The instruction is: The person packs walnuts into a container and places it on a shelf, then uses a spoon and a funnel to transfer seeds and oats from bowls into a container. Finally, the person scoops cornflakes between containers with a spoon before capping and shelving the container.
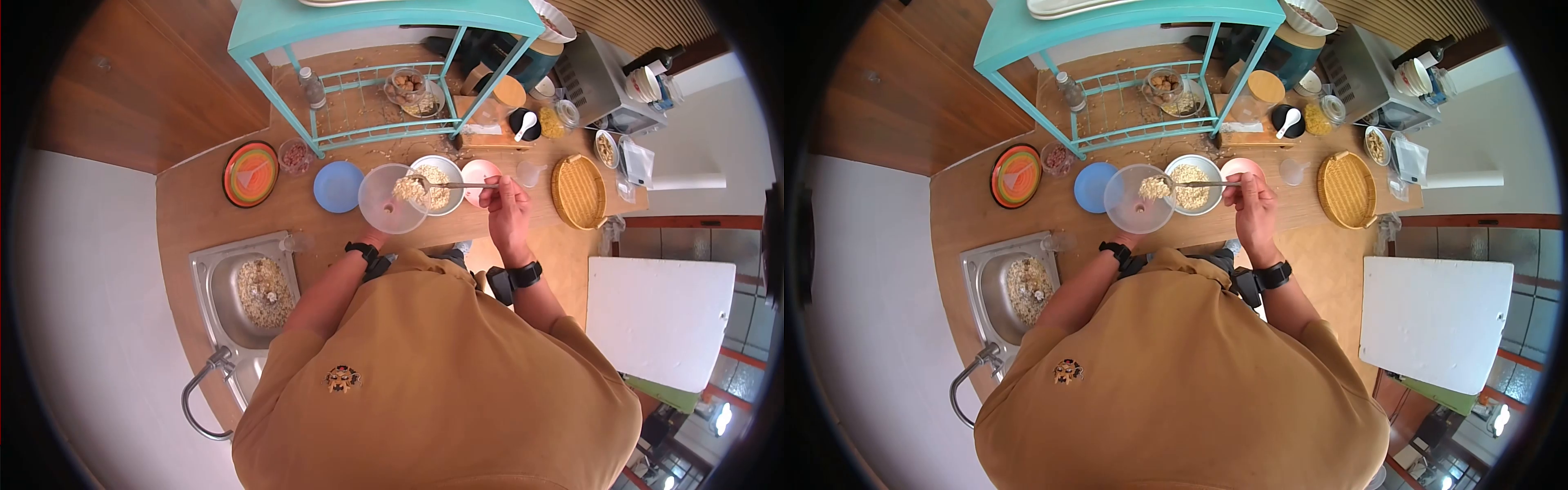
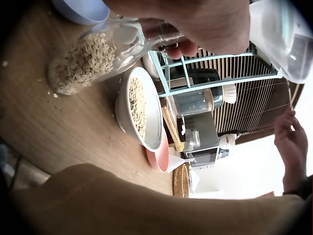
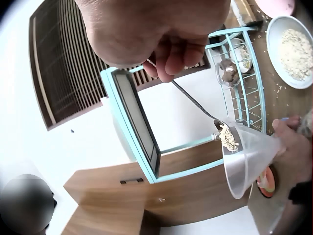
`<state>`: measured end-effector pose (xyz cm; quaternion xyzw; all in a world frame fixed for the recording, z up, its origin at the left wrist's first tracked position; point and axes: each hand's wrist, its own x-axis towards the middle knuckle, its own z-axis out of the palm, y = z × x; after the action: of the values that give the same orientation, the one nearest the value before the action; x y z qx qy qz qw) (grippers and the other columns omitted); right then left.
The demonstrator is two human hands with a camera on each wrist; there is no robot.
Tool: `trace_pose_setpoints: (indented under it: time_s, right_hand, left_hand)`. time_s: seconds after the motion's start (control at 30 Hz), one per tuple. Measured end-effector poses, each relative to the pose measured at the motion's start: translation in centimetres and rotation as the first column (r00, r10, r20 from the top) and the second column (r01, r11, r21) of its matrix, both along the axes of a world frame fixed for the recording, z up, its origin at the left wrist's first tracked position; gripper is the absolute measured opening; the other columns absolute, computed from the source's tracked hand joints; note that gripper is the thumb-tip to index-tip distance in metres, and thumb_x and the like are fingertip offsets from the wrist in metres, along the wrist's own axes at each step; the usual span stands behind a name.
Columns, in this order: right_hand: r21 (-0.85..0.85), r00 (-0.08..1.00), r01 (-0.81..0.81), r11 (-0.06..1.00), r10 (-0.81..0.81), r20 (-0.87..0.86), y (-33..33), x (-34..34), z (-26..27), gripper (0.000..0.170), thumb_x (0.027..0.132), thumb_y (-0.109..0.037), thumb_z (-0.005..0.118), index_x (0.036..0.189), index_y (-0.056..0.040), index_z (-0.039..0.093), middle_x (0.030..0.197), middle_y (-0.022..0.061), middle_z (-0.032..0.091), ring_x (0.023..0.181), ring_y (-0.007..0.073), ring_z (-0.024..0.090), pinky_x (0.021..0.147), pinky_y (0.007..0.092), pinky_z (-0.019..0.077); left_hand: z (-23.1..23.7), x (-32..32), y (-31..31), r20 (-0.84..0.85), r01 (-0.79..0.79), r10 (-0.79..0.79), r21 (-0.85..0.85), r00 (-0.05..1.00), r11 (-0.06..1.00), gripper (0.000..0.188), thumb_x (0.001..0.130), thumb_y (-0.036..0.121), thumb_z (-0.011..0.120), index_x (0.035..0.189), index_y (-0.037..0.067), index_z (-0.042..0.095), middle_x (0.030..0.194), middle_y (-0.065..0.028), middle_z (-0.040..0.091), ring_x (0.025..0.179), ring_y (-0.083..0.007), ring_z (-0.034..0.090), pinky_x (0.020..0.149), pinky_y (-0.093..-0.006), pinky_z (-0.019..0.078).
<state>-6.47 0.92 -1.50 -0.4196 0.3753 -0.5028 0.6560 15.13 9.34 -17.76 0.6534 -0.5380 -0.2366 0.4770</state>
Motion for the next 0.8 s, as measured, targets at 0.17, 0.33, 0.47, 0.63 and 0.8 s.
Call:
trace_pose_setpoints:
  time_s: [0.17, 0.33, 0.47, 0.63, 0.8]
  right_hand:
    - [-0.47, 0.928, -0.223, 0.854, 0.038, -0.371, 1.0, 1.1, 2.6, 0.032, 0.099, -0.022, 0.046, 0.09, 0.0033, 0.064, 0.073, 0.0065, 0.062, 0.064, 0.0117, 0.055, 0.059, 0.0243, 0.0446]
    - [-0.589, 0.906, -0.301, 0.75, 0.031, -0.422, 0.8, 0.8, 3.8, 0.032, 0.099, -0.021, 0.045, 0.089, 0.0036, 0.063, 0.073, 0.0064, 0.061, 0.064, 0.013, 0.056, 0.058, 0.025, 0.0449]
    - [-0.317, 0.995, 0.075, 0.945, -0.09, -0.033, 0.2, 0.4, 1.6, 0.033, 0.099, -0.026, 0.044, 0.092, 0.0017, 0.061, 0.071, 0.0041, 0.059, 0.061, 0.0116, 0.053, 0.059, 0.0234, 0.0433]
    - [-0.068, 0.959, 0.283, 0.957, -0.28, 0.048, -2.5, -1.5, -3.2, 0.035, 0.098, -0.032, 0.046, 0.095, -0.0006, 0.06, 0.07, 0.0026, 0.058, 0.06, 0.0078, 0.051, 0.057, 0.021, 0.0419]
    - [0.085, 0.932, 0.314, 0.945, -0.29, -0.216, -3.0, -3.3, -10.6, 0.036, 0.098, -0.035, 0.045, 0.098, -0.0025, 0.06, 0.071, 0.002, 0.058, 0.061, 0.0078, 0.052, 0.054, 0.0221, 0.0435]
  left_hand:
    - [0.3, 0.2, -0.1, -0.01, -0.016, 0.016, -0.009, 1.0, 1.0, 0.013, 0.087, 0.018, 0.06, 0.085, 0.006, 0.064, 0.082, -0.0071, 0.064, 0.071, -0.0233, 0.06, 0.063, -0.0356, 0.0463]
    - [0.6, -0.1, -0.2, -0.021, -0.02, 0.02, -0.021, 1.0, 1.0, 0.013, 0.087, 0.018, 0.06, 0.085, 0.006, 0.064, 0.082, -0.0072, 0.064, 0.071, -0.0233, 0.06, 0.062, -0.0356, 0.0463]
    - [0.9, -0.3, -0.8, -0.029, -0.023, 0.022, -0.033, 0.999, 0.999, 0.013, 0.087, 0.018, 0.06, 0.085, 0.006, 0.064, 0.082, -0.0072, 0.064, 0.071, -0.0233, 0.06, 0.062, -0.0355, 0.0463]
    - [1.3, -0.1, -0.3, -0.041, -0.026, 0.024, -0.05, 0.999, 0.998, 0.013, 0.087, 0.018, 0.06, 0.085, 0.006, 0.064, 0.082, -0.0072, 0.064, 0.07, -0.0233, 0.06, 0.062, -0.0355, 0.0462]
    - [1.8, -0.2, -0.8, -0.05, -0.03, 0.027, -0.065, 0.998, 0.997, 0.013, 0.087, 0.018, 0.06, 0.085, 0.006, 0.064, 0.081, -0.0073, 0.064, 0.07, -0.0233, 0.06, 0.062, -0.0354, 0.0462]
